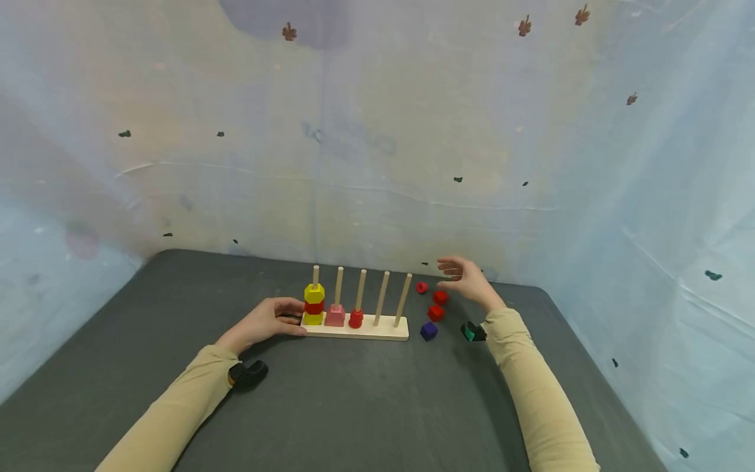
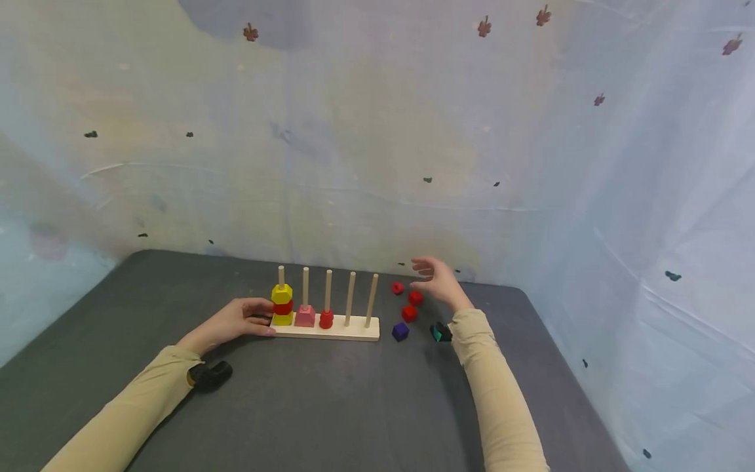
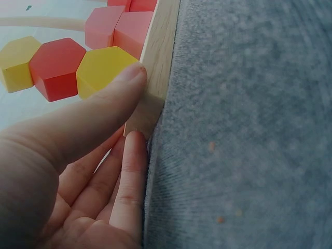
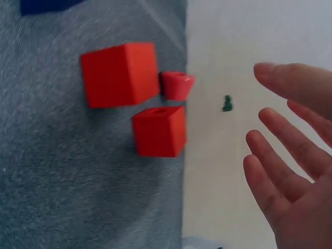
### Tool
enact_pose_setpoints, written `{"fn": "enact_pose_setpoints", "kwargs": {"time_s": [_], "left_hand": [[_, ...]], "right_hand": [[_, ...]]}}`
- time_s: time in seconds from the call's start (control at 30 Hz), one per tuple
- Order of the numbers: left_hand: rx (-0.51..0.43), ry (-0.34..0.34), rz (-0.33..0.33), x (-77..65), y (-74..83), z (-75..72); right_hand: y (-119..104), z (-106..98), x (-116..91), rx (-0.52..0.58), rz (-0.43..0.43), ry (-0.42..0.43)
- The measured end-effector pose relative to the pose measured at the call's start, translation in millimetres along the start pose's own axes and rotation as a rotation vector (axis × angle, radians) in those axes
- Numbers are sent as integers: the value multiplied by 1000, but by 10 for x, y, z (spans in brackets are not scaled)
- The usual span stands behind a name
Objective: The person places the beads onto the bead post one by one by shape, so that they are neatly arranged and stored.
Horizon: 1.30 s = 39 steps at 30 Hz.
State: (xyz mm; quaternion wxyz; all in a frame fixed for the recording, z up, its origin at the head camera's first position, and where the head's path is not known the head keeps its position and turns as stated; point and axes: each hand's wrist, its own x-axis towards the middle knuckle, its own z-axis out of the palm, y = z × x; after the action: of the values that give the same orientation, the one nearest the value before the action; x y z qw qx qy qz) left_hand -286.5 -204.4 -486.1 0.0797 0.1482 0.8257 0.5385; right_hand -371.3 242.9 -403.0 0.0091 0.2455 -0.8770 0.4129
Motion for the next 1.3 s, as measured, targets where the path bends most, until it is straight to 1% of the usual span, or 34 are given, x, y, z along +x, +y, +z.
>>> {"fn": "enact_pose_setpoints", "kwargs": {"time_s": [0.1, 0.2, 0.33, 0.43, 0.67, 0.83, 1.0, 1.07, 1.13, 1.23, 1.3], "left_hand": [[-2, 2, -2, 4, 23, -4], [1, 7, -8, 7, 42, -5], [3, 12, -15, 8, 48, 7], [0, 8, -10, 9, 33, 20], [26, 12, -16, 2, 36, 44], [22, 21, -35, 9, 43, 48], [12, 23, -46, 18, 26, 30], [11, 19, -42, 17, 23, 21], [10, 19, -38, 13, 25, 18], [5, 21, -34, -3, 42, 19], [-1, 23, -31, -30, 85, 21]], "right_hand": [[86, 34, 38, -4, 4, -29], [147, 88, 72, -17, -8, -81], [172, 171, 92, -63, 17, -145], [175, 225, 101, -109, 42, -170], [213, 310, 140, -185, 57, -207], [208, 360, 140, -225, 83, -206], [192, 394, 140, -257, 58, -174], [196, 399, 151, -265, 69, -170], [208, 406, 165, -264, 109, -169], [215, 416, 179, -279, 144, -167], [217, 419, 185, -288, 142, -164]]}}
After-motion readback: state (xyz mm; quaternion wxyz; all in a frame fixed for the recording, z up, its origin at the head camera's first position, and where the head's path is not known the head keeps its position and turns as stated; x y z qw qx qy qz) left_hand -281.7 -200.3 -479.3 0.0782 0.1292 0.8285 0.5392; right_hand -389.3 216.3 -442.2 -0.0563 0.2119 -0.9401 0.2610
